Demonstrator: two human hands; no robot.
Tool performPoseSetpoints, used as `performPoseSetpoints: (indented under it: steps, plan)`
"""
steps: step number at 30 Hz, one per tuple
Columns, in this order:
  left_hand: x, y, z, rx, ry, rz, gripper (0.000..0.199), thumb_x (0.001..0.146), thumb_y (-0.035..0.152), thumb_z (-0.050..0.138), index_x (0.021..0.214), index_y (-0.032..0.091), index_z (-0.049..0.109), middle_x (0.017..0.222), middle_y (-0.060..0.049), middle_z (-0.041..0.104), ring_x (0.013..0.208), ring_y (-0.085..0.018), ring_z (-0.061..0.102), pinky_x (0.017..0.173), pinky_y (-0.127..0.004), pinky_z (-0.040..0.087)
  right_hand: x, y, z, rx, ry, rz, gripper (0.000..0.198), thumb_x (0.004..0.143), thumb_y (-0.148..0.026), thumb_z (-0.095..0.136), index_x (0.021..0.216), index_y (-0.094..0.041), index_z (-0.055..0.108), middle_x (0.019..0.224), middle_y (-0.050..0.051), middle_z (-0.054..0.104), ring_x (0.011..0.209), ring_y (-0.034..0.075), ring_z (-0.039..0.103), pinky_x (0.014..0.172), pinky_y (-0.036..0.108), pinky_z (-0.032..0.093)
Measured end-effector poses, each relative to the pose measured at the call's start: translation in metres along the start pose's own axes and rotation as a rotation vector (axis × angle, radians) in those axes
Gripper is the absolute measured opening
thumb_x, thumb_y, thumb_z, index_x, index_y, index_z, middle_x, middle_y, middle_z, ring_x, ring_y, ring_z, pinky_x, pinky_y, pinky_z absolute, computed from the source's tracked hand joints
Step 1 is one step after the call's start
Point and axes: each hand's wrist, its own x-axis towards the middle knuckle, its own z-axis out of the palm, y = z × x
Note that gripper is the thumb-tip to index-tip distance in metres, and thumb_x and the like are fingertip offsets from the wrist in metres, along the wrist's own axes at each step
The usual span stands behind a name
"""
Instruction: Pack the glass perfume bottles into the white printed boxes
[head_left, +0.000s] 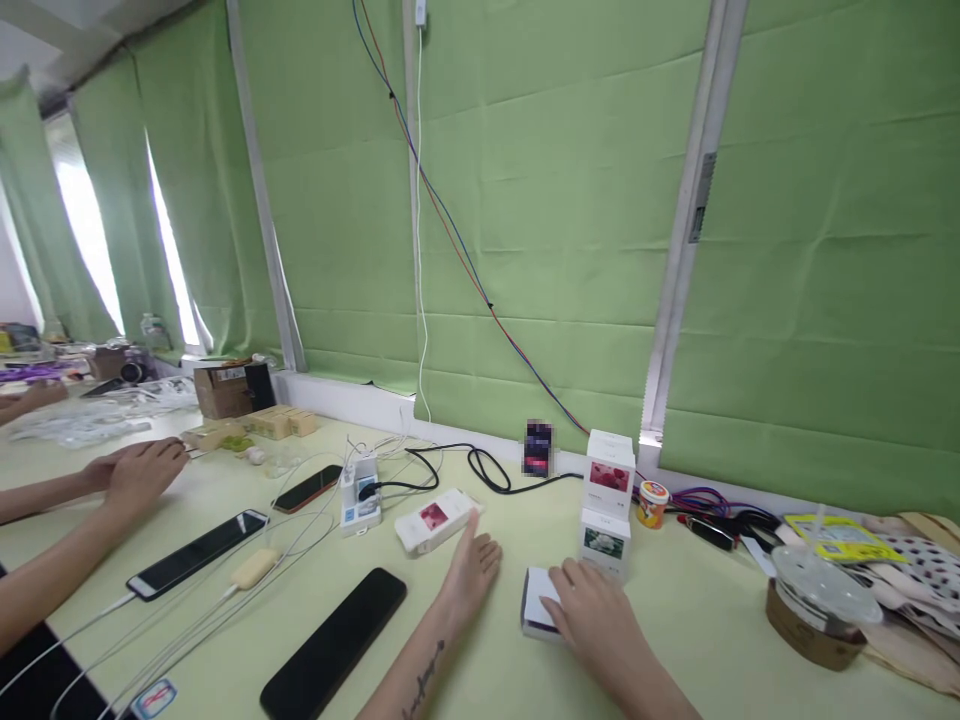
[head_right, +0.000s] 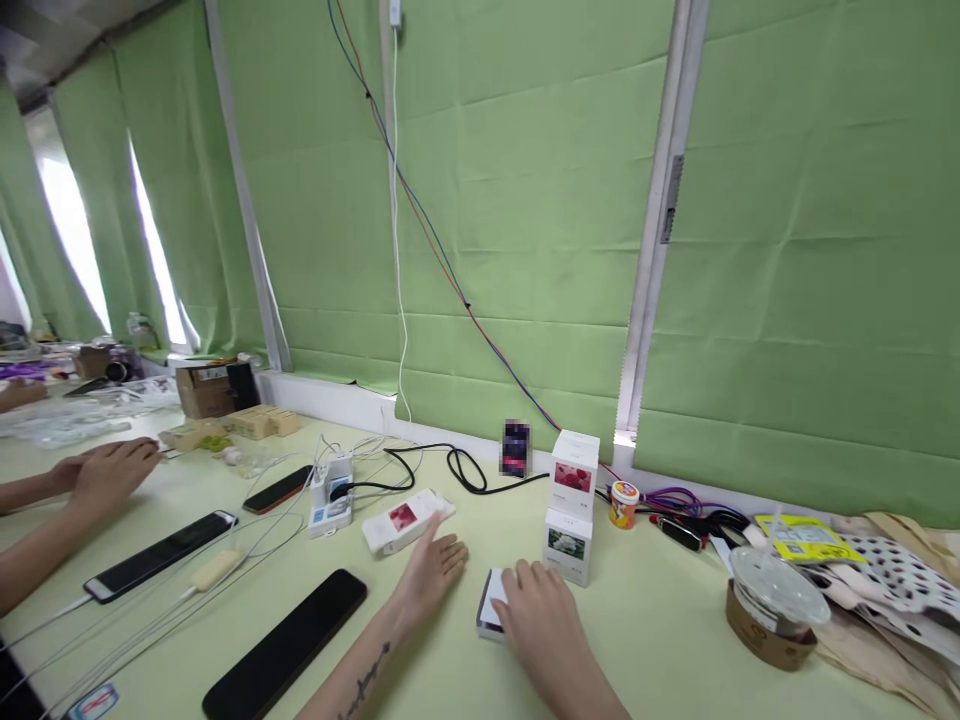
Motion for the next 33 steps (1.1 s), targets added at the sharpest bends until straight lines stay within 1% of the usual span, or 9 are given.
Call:
performPoseSetpoints:
  steps: [4,8,12,17,20,23,25,28,33]
  plan:
    - [-0.017,-0.012,0.013,0.308,-0.126,0.191,0.039,0.061,0.046,0.077,0.09,0.022,0.068,0.115,-0.008,0.062,0.123,-0.031,0.045,0.11,-0.04,0.027,-0.001,0.023,-0.007,0.02,-0.308,0.248,0.032,0.093,-0.02,0.04,0.092,-0.01,0.071,0.092,0.022,0.072,0.086,0.031,0.069,0.068,0.037,0.048]
    - [-0.028,-0.016,0.016,0.573,-0.273,0.255,0.045,0.054,0.039,0.082,0.095,0.022,0.069,0.114,-0.008,0.064,0.119,-0.032,0.046,0.107,-0.042,0.028,-0.008,0.047,-0.007,0.14,-0.517,0.246,0.032,0.087,-0.016,0.042,0.087,-0.01,0.074,0.092,0.022,0.074,0.085,0.031,0.07,0.064,0.034,0.046]
    - [-0.03,-0.016,0.014,0.724,-0.298,0.291,0.051,0.071,0.051,0.068,0.111,0.02,0.061,0.121,-0.013,0.06,0.116,-0.032,0.049,0.101,-0.042,0.033,-0.01,0.062,-0.01,0.31,-0.618,0.182,0.034,0.082,-0.014,0.041,0.075,-0.018,0.074,0.079,0.009,0.077,0.073,0.019,0.07,0.06,0.024,0.043]
    - [-0.033,-0.01,0.017,0.808,-0.272,0.444,0.034,0.085,0.054,0.05,0.082,0.022,0.062,0.101,-0.008,0.059,0.103,-0.029,0.052,0.093,-0.038,0.036,-0.012,0.071,-0.015,0.374,-0.693,0.138,0.03,0.062,-0.003,0.05,0.067,-0.019,0.074,0.065,0.006,0.074,0.064,0.02,0.068,0.054,0.024,0.04]
    - [-0.035,-0.007,0.018,0.855,-0.374,0.496,0.03,0.077,0.05,0.062,0.084,0.022,0.064,0.107,-0.008,0.057,0.108,-0.03,0.049,0.093,-0.037,0.036,-0.014,0.077,-0.017,0.42,-0.658,0.086,0.043,0.063,-0.004,0.05,0.09,-0.026,0.075,0.076,0.002,0.075,0.074,0.02,0.068,0.057,0.023,0.039]
    - [-0.035,-0.013,0.017,0.862,-0.481,0.469,0.067,0.054,0.038,0.083,0.114,0.025,0.059,0.122,-0.008,0.055,0.115,-0.032,0.046,0.096,-0.037,0.035,-0.016,0.081,-0.015,0.447,-0.577,0.104,0.055,0.072,-0.011,0.049,0.125,-0.025,0.058,0.088,0.004,0.074,0.077,0.02,0.066,0.06,0.024,0.041]
    - [-0.03,-0.02,0.018,0.814,-0.457,0.466,0.061,0.058,0.029,0.08,0.115,0.026,0.059,0.118,-0.006,0.06,0.11,-0.03,0.051,0.092,-0.035,0.037,-0.016,0.08,-0.011,0.463,-0.524,0.122,0.058,0.076,-0.012,0.048,0.133,-0.025,0.049,0.095,0.004,0.072,0.078,0.017,0.066,0.063,0.023,0.042]
    - [-0.018,-0.029,0.021,0.745,-0.339,0.486,0.009,0.074,0.023,0.061,0.082,0.023,0.065,0.087,-0.003,0.067,0.085,-0.024,0.058,0.077,-0.03,0.039,-0.013,0.071,0.0,0.431,-0.427,0.159,0.041,0.078,-0.011,0.045,0.113,-0.022,0.062,0.096,0.007,0.072,0.084,0.02,0.065,0.068,0.026,0.042]
    - [0.001,-0.028,0.019,0.687,-0.125,0.502,0.024,0.081,0.033,0.052,0.061,0.022,0.048,0.058,0.003,0.049,0.06,-0.018,0.046,0.057,-0.026,0.032,0.0,0.039,0.018,0.361,-0.283,0.186,0.03,0.084,-0.008,0.039,0.089,-0.018,0.067,0.096,0.01,0.07,0.093,0.026,0.063,0.076,0.031,0.043]
